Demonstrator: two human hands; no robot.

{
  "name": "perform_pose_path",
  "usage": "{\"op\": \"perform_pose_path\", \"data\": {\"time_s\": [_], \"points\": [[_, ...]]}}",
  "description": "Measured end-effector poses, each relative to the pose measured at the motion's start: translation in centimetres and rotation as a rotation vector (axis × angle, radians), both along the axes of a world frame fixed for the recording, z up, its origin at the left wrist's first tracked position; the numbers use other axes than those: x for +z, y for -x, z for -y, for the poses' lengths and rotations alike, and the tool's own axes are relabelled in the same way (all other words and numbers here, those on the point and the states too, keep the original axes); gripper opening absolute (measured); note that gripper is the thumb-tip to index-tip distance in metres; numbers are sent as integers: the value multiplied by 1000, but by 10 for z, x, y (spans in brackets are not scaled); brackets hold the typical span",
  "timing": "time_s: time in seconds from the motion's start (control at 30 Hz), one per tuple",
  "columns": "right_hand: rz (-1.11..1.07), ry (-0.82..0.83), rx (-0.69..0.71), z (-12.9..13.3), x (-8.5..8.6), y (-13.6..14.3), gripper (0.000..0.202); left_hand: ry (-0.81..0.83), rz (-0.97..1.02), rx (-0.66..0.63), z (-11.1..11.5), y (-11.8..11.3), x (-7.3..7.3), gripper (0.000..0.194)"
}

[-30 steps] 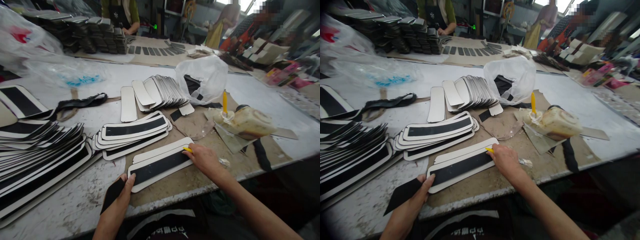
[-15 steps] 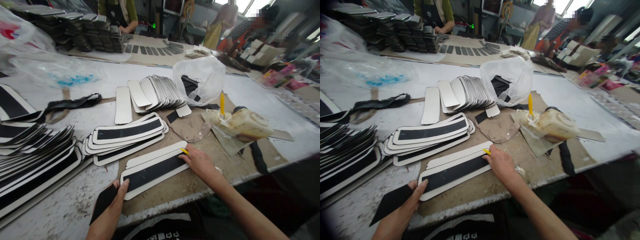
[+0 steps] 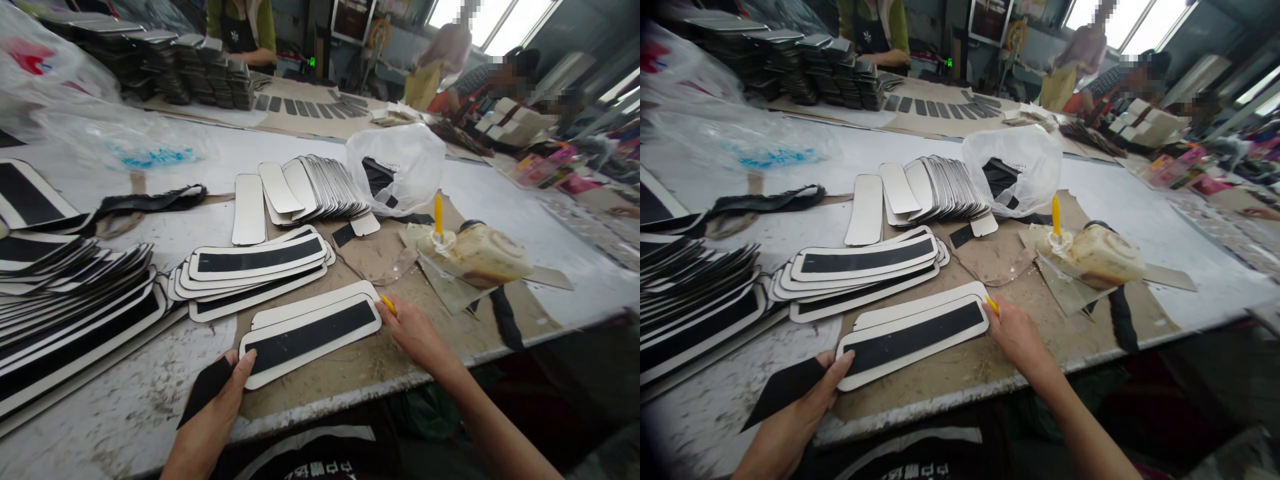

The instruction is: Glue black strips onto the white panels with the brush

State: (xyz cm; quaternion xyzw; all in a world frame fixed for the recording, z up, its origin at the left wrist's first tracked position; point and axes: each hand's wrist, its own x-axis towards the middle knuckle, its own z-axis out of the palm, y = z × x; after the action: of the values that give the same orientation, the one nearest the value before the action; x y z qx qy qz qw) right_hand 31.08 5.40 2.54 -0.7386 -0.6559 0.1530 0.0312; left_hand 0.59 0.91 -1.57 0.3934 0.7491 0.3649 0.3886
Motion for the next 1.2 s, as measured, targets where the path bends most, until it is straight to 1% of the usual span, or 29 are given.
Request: {"op": "perform_pose_path", "data": {"time_s": [0.07,0.17,0.23,0.3,0.4,0.6,0.67,0.73,0.8,0.83,0.9,0.97,1.1,1.2], "points": [[-119,-16,-18,0,-1,2,31,9,55,30,2,-1,3,42],[-331,-10,-89,2,2,3,33,-2,139,23,4,-2,11,39],[-435,34,-158,3,5,3,38,-12,177,15,6,-2,15,37],[-506,85,-207,4,8,4,41,-20,197,40,7,-1,18,36],[-625,136,-236,8,13,8,41,-25,238,76,10,0,21,36],[-813,135,-340,15,17,14,43,26,500,-60,9,4,36,37],[-933,126,-383,18,18,14,44,53,558,-31,9,5,39,36],[-1113,133,-430,21,17,15,44,59,599,47,11,5,40,36],[-1306,168,-481,24,16,17,46,41,683,104,13,4,38,35],[-1385,186,-506,25,15,18,47,31,744,113,14,3,36,34],[-1478,208,-536,27,12,19,49,23,832,125,15,2,33,33],[-1472,199,-531,28,10,18,47,29,812,134,17,2,31,33],[-1303,144,-453,28,7,14,44,-31,637,166,17,-1,32,38],[-1195,115,-421,29,6,11,47,-63,579,189,18,-4,34,38]]}}
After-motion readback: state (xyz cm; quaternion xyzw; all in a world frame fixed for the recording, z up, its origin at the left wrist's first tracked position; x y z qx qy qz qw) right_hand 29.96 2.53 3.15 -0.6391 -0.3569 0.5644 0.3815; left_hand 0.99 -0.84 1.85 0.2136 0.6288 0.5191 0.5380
